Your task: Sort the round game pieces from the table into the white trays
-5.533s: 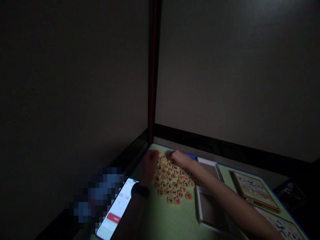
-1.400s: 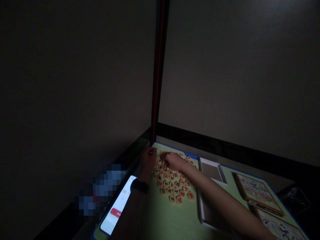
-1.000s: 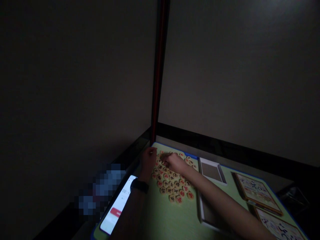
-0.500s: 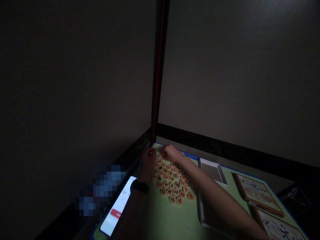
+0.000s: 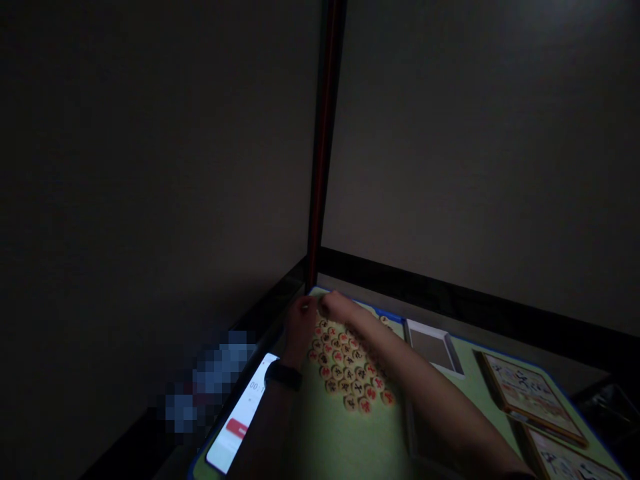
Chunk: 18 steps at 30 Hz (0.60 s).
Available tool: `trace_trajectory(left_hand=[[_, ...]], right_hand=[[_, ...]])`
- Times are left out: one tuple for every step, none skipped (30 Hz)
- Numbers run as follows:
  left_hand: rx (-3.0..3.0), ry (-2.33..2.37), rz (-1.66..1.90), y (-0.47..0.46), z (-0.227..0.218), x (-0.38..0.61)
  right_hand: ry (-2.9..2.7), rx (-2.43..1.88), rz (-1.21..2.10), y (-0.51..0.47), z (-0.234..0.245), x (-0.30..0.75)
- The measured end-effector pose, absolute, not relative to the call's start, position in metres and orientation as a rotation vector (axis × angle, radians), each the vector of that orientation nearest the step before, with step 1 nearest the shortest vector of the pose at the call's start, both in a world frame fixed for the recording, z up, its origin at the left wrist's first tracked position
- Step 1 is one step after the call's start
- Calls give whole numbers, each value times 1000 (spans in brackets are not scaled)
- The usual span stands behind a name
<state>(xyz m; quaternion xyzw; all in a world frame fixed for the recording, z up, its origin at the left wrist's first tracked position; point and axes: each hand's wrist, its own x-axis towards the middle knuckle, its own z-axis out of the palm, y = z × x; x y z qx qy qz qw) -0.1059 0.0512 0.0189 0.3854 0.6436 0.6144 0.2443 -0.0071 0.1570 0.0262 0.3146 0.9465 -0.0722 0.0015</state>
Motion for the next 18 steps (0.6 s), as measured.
trace_trajectory(left_hand=[[1050,1757,1677,51,18,-106],[1049,1755,1678,52,18,-106],[1048,1753,1679,52,18,-107],[1045,1754,1680,53,17,-107],[1041,1757,1678,53,17,-107],[1042,1762,1675,54,17,-108],[1046,1767,1674,54,16,-108],[1050,1772,1672,54,16,-108],[1054,1775,1674,54,16,-108],[1061,1773,1676,54,15,-108],[1069,1771,1680,54,15,-108],[1072,1773,1685,54,16,-108],[1071,1776,1688,54,16,-108],[1068,1782,1689,53,17,-107],[1061,1790,1689,53,17,-107],[1049,1800,1686,53,18,-107],[1037,1809,1686,53,19,-108],[1030,1812,1685,52,19,-108]], right_hand=[[2983,976,-262,161,27,-7],[2993,966,-297,164,27,-6],[2999,960,-328,167,26,-5],[3002,957,-355,170,25,-4],[3001,957,-376,172,24,-3],[2995,958,-391,174,23,-2],[2984,958,-401,176,21,-1],[2970,958,-406,178,19,0],[2954,955,-407,179,17,1],[2938,951,-407,180,16,1],[2924,947,-403,181,15,1],[2912,945,-397,181,14,2],[2904,946,-387,180,14,2],[2898,949,-373,179,14,1],[2896,955,-353,177,15,1],[2898,963,-328,174,16,0],[2907,969,-299,169,17,-1],[2922,973,-267,164,19,-2]])
